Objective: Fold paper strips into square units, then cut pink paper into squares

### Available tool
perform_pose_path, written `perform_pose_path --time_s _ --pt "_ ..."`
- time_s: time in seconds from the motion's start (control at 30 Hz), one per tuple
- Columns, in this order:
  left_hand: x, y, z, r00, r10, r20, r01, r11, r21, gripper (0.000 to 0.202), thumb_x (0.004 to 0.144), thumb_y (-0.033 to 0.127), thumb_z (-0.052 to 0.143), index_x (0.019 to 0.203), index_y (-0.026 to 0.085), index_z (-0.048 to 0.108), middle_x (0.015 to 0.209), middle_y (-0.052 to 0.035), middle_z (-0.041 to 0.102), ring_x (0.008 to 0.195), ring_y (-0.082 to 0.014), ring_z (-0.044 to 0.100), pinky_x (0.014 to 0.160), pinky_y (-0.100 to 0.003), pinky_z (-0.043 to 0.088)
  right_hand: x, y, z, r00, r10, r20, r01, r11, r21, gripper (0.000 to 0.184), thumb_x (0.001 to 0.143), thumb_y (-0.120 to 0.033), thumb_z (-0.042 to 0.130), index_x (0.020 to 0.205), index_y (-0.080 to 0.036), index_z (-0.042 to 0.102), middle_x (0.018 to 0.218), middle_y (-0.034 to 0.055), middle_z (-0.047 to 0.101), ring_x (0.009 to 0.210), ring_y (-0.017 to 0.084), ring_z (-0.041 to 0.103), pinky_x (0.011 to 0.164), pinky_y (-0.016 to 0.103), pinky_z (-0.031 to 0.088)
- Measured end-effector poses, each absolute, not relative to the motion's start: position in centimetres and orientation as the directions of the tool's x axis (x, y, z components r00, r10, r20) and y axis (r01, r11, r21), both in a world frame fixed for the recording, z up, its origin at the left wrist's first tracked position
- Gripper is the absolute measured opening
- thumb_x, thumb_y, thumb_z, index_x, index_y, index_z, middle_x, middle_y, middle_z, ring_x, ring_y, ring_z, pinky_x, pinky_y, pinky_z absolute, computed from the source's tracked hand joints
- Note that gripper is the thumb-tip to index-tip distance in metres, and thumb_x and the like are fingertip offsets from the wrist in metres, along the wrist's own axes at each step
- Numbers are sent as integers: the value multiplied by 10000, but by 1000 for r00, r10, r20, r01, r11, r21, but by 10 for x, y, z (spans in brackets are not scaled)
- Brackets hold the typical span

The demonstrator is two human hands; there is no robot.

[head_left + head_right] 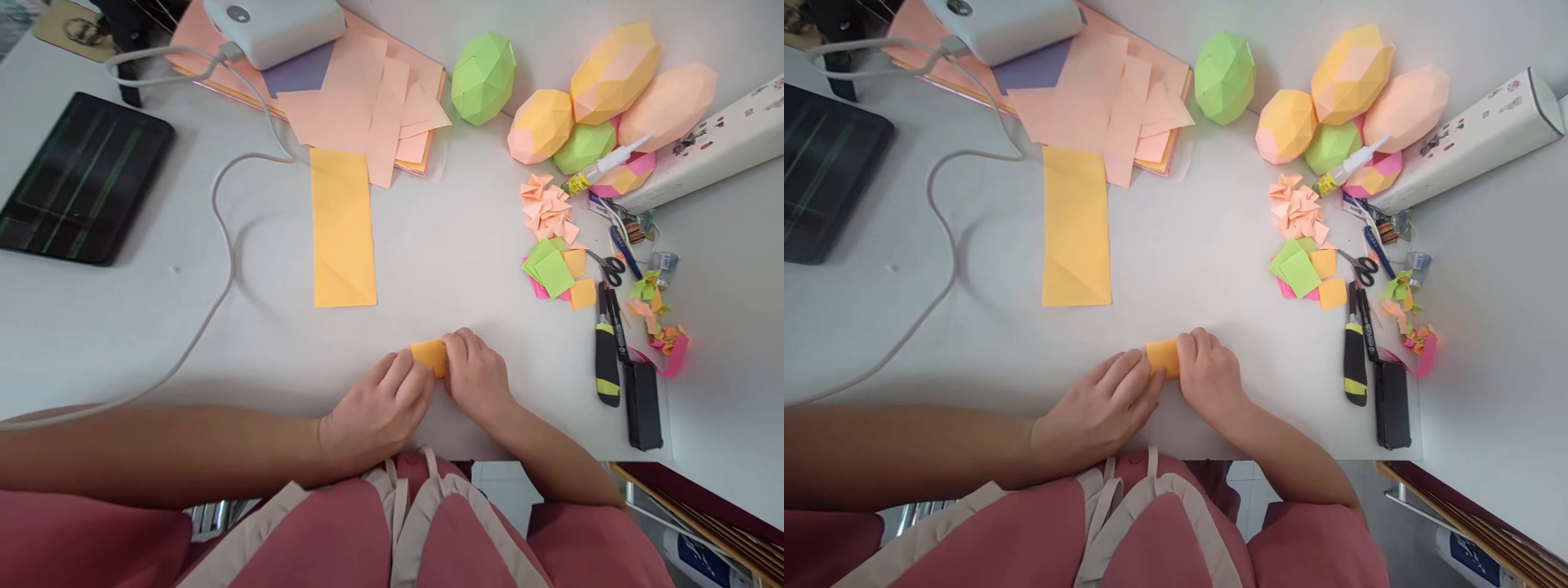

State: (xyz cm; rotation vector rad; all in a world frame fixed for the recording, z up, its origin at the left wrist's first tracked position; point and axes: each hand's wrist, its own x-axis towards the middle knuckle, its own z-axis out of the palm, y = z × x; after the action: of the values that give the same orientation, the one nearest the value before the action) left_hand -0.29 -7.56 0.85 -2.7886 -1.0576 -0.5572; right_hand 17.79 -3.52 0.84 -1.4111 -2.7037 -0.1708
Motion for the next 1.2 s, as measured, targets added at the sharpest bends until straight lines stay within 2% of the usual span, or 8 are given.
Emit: perform_pose_path --time_s 0.17,0.33,0.47,0.77,1.0,1.2 --pt "0 -76 4 740 574 351 594 -802 57 193 860 128 470 924 63 640 973 -148 624 970 -263 590 911 -437 464 178 -36 9 -559 823 102 829 556 56 194 791 -20 406 827 -184 504 734 35 556 613 145 489 471 254 281" --pt "-1 -77 2 760 557 335 574 -817 56 206 863 159 478 929 54 642 1024 -175 627 989 -291 586 907 -461 455 179 -36 12 -504 855 121 846 517 -132 155 875 -83 405 871 -185 522 748 37 582 681 154 546 558 250 392" --pt "-1 -77 2 762 562 322 573 -817 67 222 873 168 468 958 50 636 1046 -180 622 1015 -293 580 935 -469 436 179 -37 13 -483 864 144 843 503 -189 181 898 -95 385 954 -184 532 796 46 619 736 166 578 629 268 448" --pt "0 -77 0 739 570 360 577 -811 98 237 865 145 471 988 17 629 1031 -185 618 1006 -292 584 945 -471 432 178 -37 13 -477 862 171 842 504 -191 172 913 -114 402 983 -180 544 819 51 648 747 166 598 638 266 462" --pt "-1 -77 0 757 551 352 565 -822 72 238 880 164 454 973 55 645 1045 -168 621 1005 -284 580 946 -477 427 179 -37 14 -415 891 183 843 452 -291 135 934 -171 414 994 -177 535 797 44 638 710 156 591 620 262 460" --pt "-1 -77 2 761 545 353 564 -824 54 227 876 174 466 938 57 650 1029 -165 624 983 -284 583 936 -471 425 180 -36 15 -392 894 219 825 447 -346 79 928 -181 455 913 -196 532 752 27 620 667 140 573 593 252 470"
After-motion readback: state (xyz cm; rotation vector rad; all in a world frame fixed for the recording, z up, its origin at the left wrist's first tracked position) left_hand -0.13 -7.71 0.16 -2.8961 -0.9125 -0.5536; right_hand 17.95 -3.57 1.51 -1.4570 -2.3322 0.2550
